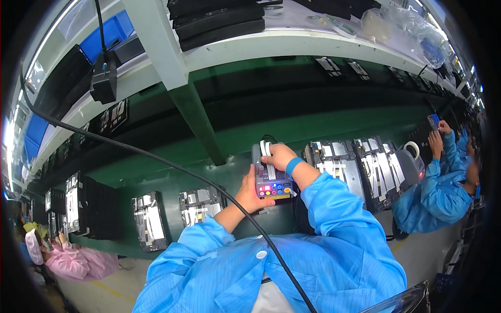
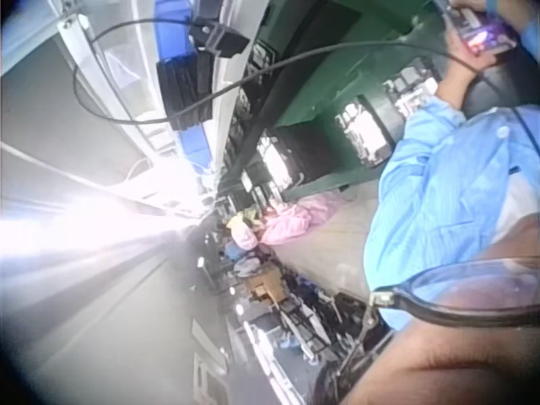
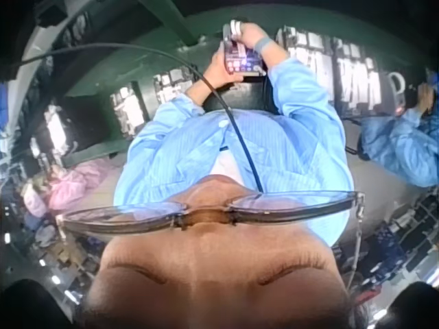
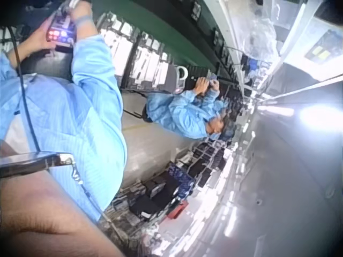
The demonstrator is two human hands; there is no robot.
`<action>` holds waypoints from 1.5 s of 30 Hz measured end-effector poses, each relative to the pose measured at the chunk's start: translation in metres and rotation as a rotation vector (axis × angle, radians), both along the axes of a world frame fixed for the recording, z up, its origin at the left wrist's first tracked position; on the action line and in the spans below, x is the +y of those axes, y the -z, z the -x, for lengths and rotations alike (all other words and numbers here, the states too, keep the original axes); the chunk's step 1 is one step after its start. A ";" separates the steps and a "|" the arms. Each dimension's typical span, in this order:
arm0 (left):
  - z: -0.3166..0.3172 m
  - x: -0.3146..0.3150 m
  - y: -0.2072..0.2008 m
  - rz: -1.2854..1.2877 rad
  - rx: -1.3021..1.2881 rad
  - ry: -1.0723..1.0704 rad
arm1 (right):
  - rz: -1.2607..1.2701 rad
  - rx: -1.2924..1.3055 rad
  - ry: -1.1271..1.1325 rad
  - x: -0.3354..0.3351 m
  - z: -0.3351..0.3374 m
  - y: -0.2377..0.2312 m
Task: The person applies white adhesive tape to the internal components of a black electronic device chassis. They then load a roll of tape into a dispensing machine and pull the tape through the mechanism.
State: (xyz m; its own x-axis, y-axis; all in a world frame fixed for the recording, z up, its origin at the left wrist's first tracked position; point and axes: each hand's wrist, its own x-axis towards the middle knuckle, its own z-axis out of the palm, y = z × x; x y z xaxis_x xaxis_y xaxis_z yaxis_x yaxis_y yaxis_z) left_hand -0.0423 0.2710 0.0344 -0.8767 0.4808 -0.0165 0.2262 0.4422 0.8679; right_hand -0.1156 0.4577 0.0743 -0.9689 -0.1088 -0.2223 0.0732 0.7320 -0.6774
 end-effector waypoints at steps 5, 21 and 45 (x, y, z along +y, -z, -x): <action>0.014 -0.004 0.001 0.007 -0.008 -0.005 | 0.031 0.085 0.028 -0.001 0.000 0.011; 0.010 -0.004 -0.006 0.081 0.030 -0.003 | 0.742 -0.036 0.446 0.006 0.009 0.038; 0.014 -0.007 0.003 0.100 0.077 0.008 | 1.463 0.125 0.855 0.023 0.026 0.010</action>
State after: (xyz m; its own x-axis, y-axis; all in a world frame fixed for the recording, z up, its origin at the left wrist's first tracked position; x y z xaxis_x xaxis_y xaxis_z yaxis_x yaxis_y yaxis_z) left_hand -0.0565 0.2642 0.0315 -0.8732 0.4873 0.0027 0.2946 0.5235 0.7995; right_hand -0.1412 0.4802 0.0639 -0.8574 0.3855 -0.3409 -0.0154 -0.6814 -0.7318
